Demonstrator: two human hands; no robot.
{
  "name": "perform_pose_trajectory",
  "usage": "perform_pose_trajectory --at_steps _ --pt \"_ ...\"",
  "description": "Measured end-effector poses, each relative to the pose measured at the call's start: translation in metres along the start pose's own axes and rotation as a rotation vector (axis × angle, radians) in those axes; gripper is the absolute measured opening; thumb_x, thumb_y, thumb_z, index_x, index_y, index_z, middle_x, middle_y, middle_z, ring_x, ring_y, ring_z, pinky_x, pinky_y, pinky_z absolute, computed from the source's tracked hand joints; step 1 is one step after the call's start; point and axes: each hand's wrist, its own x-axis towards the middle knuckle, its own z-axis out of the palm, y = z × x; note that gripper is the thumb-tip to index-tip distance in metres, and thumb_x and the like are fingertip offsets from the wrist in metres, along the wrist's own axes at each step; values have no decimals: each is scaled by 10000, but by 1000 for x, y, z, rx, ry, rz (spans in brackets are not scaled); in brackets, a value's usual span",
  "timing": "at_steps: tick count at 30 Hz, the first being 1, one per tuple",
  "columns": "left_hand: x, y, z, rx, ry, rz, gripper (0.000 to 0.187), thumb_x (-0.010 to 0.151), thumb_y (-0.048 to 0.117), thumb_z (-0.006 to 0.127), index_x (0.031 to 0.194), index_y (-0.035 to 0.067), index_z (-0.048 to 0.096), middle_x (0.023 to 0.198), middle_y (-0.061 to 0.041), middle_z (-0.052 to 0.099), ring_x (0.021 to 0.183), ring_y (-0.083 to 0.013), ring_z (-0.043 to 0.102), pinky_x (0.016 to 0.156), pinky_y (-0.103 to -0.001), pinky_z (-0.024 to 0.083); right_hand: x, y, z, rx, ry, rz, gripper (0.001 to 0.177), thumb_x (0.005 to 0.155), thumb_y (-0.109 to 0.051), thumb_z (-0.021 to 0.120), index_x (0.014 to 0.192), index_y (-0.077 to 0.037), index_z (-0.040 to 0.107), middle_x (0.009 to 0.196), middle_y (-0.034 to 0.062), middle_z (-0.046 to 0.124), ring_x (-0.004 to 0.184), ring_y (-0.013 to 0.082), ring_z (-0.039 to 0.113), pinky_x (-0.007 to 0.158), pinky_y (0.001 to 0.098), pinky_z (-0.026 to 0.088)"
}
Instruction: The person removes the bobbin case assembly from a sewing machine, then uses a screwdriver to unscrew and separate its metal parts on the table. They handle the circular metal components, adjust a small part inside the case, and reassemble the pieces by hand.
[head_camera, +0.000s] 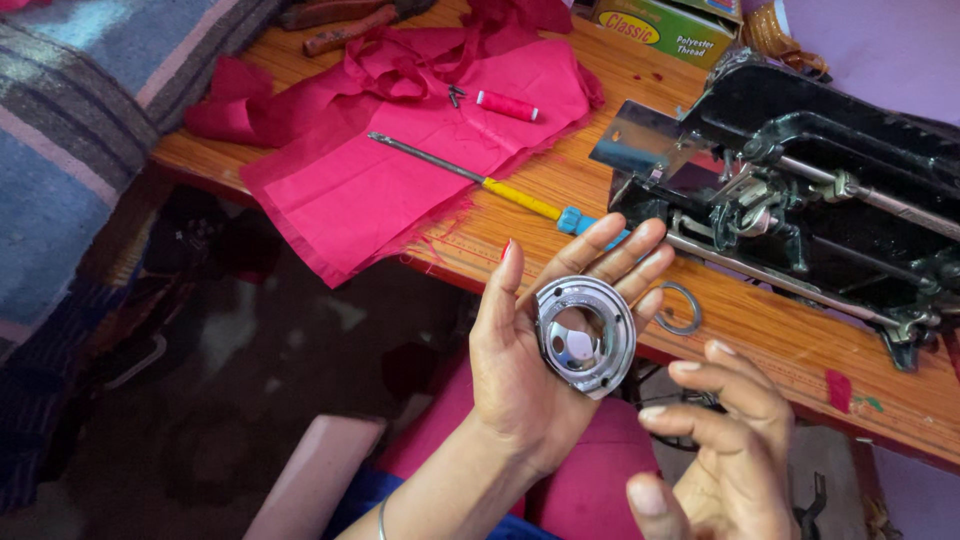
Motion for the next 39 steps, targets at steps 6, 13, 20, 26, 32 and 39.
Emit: perform_pose_trajectory --at_steps 6,13,20,26,32,39 --pt "2 0 3 13 -19 7 736 1091 551 286 1510 -36 432 1551 -239 481 1425 -331 486 1163 -408 421 2 -12 2 -331 -19 97 242 716 -105 824 945 -114 746 1152 65 651 1207 240 568 1103 394 452" --pt "2 -4 1 172 61 57 712 1077 522 261 1488 -26 458 1520 -221 521 1392 -303 526 1149 -387 424 30 -23 1 -600 -189 -141 235 711 -95 841 936 -147 803 1119 15 704 1206 288 554 1069 405 457" --pt "6 3 -6 47 47 70 724 1087 542 281 1495 -31 448 1522 -230 512 1387 -322 516 1127 -392 434 11 -6 -11 -444 -287 -185 182 740 -198 741 916 -163 770 1236 60 640 1287 336 495 1144 452 369" --pt "7 2 -15 -121 18 25 715 1080 548 329 1508 -17 429 1559 -236 460 1425 -357 467 1135 -431 426 -14 39 -23 1229 102 797 333 872 -89 624 1129 105 709 1348 252 645 1390 383 505 1232 554 296" --pt "6 0 -18 -173 35 -8 723 1059 546 362 1510 -16 418 1565 -236 446 1449 -363 438 1184 -450 385 -23 49 -28 1384 129 998 417 807 -102 607 1163 92 706 1304 222 659 1296 378 533 1165 515 316" --pt "8 -7 -17 -199 26 -55 729 1046 555 380 1515 -1 424 1575 -228 438 1461 -353 416 1190 -456 364 -19 54 -42 879 214 862 501 749 -50 604 1216 104 700 1301 194 662 1210 332 584 1053 465 420"
